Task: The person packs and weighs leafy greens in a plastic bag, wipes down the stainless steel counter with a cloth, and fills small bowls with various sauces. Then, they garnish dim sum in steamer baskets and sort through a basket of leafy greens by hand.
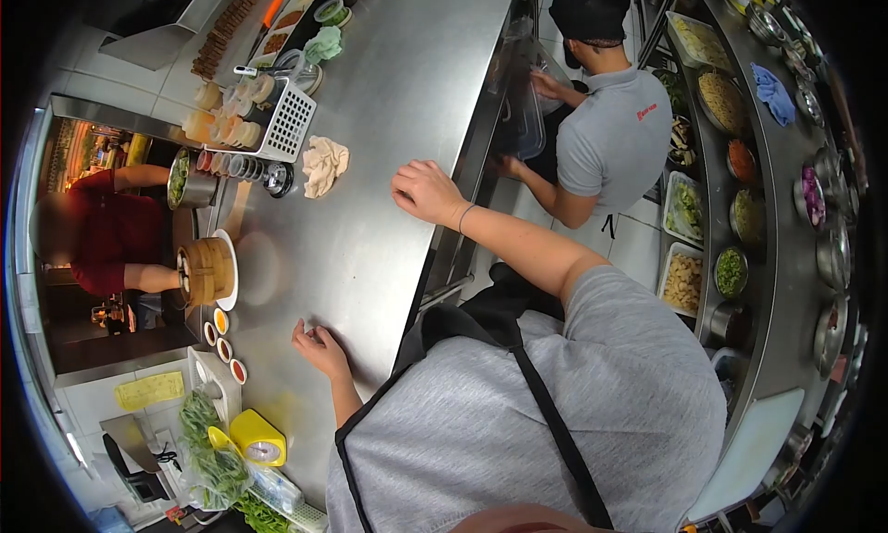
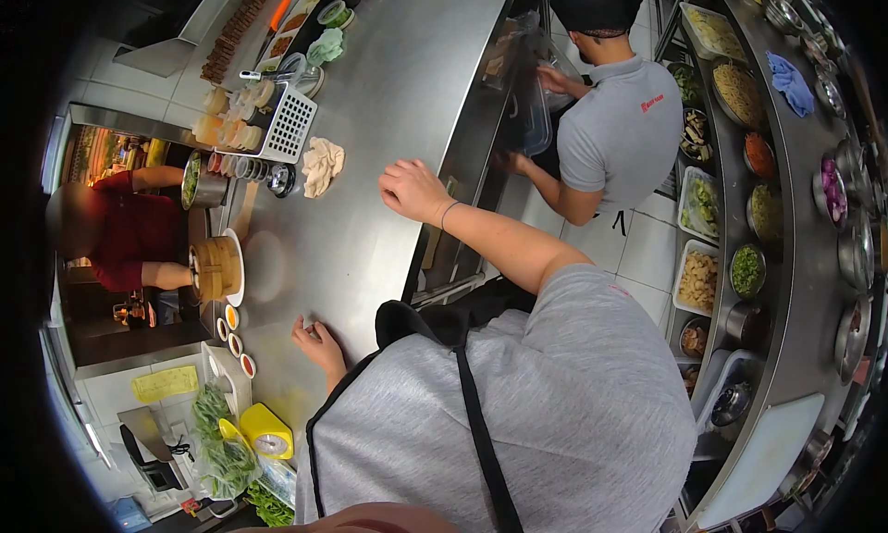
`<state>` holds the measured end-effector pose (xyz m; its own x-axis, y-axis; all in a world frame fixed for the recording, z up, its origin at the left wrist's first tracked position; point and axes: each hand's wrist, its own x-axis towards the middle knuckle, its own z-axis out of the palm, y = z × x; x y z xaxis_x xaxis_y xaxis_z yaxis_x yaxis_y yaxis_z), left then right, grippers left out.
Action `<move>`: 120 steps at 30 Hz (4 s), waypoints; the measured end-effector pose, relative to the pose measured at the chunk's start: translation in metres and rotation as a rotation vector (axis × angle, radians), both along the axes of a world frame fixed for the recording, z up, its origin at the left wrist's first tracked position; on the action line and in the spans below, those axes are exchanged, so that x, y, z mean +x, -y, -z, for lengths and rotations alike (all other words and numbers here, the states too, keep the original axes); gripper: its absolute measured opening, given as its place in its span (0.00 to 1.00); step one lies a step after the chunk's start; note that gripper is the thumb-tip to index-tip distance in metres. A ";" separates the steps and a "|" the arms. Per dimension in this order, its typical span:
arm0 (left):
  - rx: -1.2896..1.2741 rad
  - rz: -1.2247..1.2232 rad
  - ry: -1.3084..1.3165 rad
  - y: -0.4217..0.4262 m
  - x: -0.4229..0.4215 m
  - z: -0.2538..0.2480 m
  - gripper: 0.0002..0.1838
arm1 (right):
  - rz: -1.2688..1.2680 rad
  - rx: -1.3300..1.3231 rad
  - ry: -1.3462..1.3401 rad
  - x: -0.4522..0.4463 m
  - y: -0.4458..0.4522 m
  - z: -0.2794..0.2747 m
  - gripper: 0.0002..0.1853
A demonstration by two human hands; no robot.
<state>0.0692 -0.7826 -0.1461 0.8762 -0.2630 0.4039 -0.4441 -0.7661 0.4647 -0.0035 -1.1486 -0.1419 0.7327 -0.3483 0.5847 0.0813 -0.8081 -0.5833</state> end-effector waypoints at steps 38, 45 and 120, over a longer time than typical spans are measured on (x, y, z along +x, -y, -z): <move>0.349 -0.366 0.032 0.024 -0.025 0.002 0.20 | -0.266 -0.057 -0.015 -0.001 0.015 0.001 0.07; 0.369 -0.359 0.013 0.022 -0.025 0.002 0.20 | -0.319 -0.065 -0.021 0.000 0.017 0.000 0.06; 0.523 -0.506 -0.017 0.025 -0.017 0.009 0.20 | 0.076 1.093 0.442 -0.022 0.159 0.000 0.12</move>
